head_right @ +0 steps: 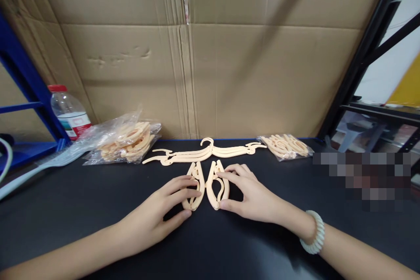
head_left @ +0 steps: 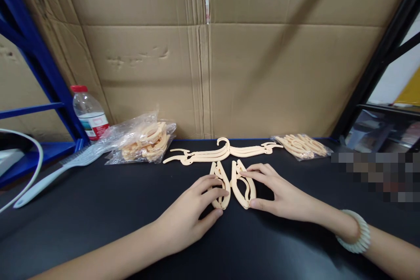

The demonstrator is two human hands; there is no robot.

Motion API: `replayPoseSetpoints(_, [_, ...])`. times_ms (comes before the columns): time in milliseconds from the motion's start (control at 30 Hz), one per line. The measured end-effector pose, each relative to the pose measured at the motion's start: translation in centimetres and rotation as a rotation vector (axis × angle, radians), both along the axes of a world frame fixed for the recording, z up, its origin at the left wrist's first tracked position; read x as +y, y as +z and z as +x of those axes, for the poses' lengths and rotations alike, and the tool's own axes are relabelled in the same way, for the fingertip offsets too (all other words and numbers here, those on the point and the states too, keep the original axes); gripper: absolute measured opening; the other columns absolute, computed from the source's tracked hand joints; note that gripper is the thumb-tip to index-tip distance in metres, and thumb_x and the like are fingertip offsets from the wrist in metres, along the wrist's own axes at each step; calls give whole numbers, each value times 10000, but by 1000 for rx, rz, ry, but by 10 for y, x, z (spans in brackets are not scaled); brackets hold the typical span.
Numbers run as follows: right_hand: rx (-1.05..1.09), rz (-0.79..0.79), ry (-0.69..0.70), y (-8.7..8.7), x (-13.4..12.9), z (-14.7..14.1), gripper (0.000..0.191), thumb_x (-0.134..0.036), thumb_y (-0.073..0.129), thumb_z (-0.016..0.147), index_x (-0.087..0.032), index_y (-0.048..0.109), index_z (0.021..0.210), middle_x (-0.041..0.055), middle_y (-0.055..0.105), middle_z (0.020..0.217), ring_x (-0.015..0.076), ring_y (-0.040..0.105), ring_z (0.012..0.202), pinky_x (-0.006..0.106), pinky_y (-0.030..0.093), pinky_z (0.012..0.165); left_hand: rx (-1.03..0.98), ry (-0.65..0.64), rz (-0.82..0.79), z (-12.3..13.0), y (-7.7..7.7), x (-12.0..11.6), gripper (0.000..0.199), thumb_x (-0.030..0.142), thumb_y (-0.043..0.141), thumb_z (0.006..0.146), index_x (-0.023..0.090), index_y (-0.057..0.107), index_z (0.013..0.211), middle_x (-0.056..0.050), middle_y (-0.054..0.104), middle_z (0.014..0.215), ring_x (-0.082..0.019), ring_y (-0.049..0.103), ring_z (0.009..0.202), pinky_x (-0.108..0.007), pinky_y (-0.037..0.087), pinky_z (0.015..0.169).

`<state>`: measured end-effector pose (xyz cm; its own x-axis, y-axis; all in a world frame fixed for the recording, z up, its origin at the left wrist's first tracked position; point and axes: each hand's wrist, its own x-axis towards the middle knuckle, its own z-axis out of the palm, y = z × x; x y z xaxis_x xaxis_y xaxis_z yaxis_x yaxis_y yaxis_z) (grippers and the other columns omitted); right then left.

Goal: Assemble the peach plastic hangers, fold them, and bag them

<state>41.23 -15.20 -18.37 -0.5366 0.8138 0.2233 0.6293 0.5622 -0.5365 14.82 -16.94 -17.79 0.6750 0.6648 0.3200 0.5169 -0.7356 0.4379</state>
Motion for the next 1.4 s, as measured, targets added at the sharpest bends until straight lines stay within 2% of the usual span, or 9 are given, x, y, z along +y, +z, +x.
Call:
replayPoseSetpoints(400, [-36, 43, -3, 1, -3, 0, 586, -517, 605, 805, -266, 482, 1321, 101, 458, 1326, 291, 381, 1244, 516, 312, 1049, -42, 0, -28, 2, 1, 3, 364, 160, 530, 841, 262, 592, 1185, -72, 550, 1295, -240, 441, 1265, -450, 372, 1072])
replayPoseSetpoints(533, [41, 66, -13, 6, -2, 0, 485, -443, 531, 873, -248, 478, 1314, 97, 471, 1312, 255, 427, 1220, 458, 344, 1039, -126, 80, 21, 1, 7, 4, 290, 209, 543, 839, 247, 615, 1117, -66, 585, 1252, -245, 469, 1228, -426, 381, 1048])
replayPoseSetpoints(633, [150, 102, -122, 10, 4, 3, 272, -342, 484, 889, -204, 605, 1089, 73, 616, 1049, 198, 575, 957, 345, 475, 832, -202, 230, 33, -3, 12, 10, 172, 229, 493, 853, 209, 647, 928, -45, 677, 972, -203, 609, 939, -328, 479, 853])
replayPoseSetpoints(733, [253, 73, -245, 11, 12, 10, 118, -243, 513, 805, -183, 607, 765, 14, 616, 691, 145, 559, 638, 261, 445, 575, -226, 382, -26, -9, 15, 20, 190, 214, 458, 820, 193, 619, 721, 2, 646, 708, -155, 585, 662, -258, 447, 633])
replayPoseSetpoints(800, [320, 30, -292, 10, 17, 14, 97, -196, 514, 742, -183, 578, 670, -5, 586, 594, 126, 531, 550, 238, 411, 506, -263, 444, -82, -12, 14, 27, 193, 205, 453, 777, 192, 604, 657, 12, 632, 661, -151, 571, 629, -247, 427, 607])
replayPoseSetpoints(933, [394, -60, -338, 7, 21, 18, 99, -175, 504, 692, -174, 591, 645, -1, 604, 563, 104, 516, 451, 224, 405, 447, -346, 491, -233, -16, 9, 37, 204, 216, 452, 713, 189, 602, 576, 1, 624, 611, -167, 581, 621, -258, 445, 606])
replayPoseSetpoints(1167, [482, -110, -333, 2, 24, 17, 127, -185, 524, 697, -145, 645, 696, 34, 663, 610, 96, 548, 426, 213, 424, 426, -424, 442, -322, -14, 9, 37, 187, 219, 474, 684, 177, 654, 661, -28, 677, 712, -169, 616, 676, -275, 489, 666])
replayPoseSetpoints(1300, [561, -155, -319, 0, 28, 19, 188, -235, 563, 726, -119, 671, 826, 66, 689, 698, 101, 570, 466, 204, 422, 405, -459, 466, -333, -13, 11, 35, 180, 290, 551, 714, 167, 681, 721, -59, 712, 822, -194, 649, 753, -287, 498, 690])
replayPoseSetpoints(1400, [581, -195, -320, 0, 30, 20, 207, -286, 616, 734, -114, 669, 835, 68, 683, 695, 104, 581, 492, 203, 432, 413, -515, 468, -349, -14, 9, 36, 198, 329, 593, 721, 160, 691, 755, -78, 724, 883, -208, 666, 794, -289, 512, 695])
